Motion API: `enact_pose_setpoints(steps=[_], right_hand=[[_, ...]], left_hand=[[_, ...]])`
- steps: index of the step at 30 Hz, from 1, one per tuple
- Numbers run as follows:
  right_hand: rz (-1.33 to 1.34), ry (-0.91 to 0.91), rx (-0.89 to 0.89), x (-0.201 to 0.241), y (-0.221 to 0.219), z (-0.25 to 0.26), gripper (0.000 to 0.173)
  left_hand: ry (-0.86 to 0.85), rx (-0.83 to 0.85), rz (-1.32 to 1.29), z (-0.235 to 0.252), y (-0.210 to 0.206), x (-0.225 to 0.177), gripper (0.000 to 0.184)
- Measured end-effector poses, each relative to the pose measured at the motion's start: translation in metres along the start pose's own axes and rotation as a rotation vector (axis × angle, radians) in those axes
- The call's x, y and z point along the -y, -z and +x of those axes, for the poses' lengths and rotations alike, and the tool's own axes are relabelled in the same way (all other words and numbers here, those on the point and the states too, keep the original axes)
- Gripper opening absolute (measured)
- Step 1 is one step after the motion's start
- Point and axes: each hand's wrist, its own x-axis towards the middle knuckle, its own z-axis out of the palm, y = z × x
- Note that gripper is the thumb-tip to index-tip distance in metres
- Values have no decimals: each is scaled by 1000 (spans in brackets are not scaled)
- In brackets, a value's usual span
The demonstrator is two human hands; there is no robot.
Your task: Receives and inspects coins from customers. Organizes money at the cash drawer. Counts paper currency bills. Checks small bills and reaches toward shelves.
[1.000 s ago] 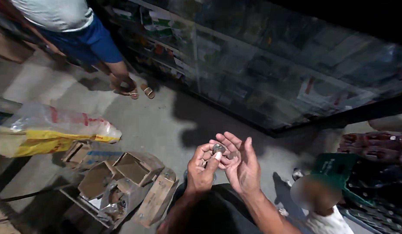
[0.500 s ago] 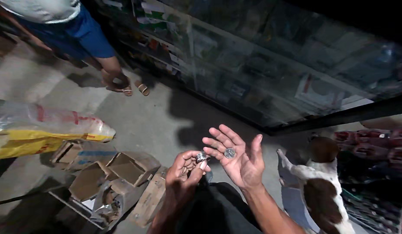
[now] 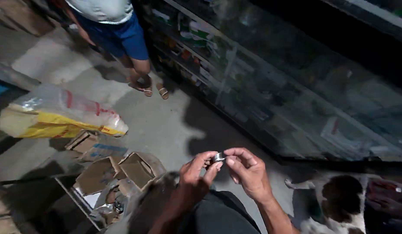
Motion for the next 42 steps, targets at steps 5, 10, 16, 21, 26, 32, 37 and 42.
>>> enact_pose_setpoints(steps=[5, 10, 16, 21, 26, 32, 37, 42], right_hand=[[-78, 122, 61, -2, -43, 39, 9], [16, 176, 180, -15, -75, 72, 10], [133, 84, 231, -17, -108, 98, 16], [128, -33, 238, -15, -125, 118, 17], [103, -57, 302, -20, -128, 146, 15], [73, 6, 374, -20, -123, 187, 7], [181, -87, 465, -15, -108, 222, 10], [267, -173, 484, -9, -102, 250, 13]], left_hand=[[56, 6, 15, 24, 45, 9, 26], [129, 14, -67, 33, 91, 16, 34], [209, -157, -252, 33, 115, 28, 26], [254, -297, -288, 39, 120, 42, 20], [241, -399, -311, 55, 118, 56, 20], [207, -440, -286, 89, 109, 63, 19], [166, -467, -328, 111, 103, 72, 21], [189, -541, -371, 130, 94, 82, 19]])
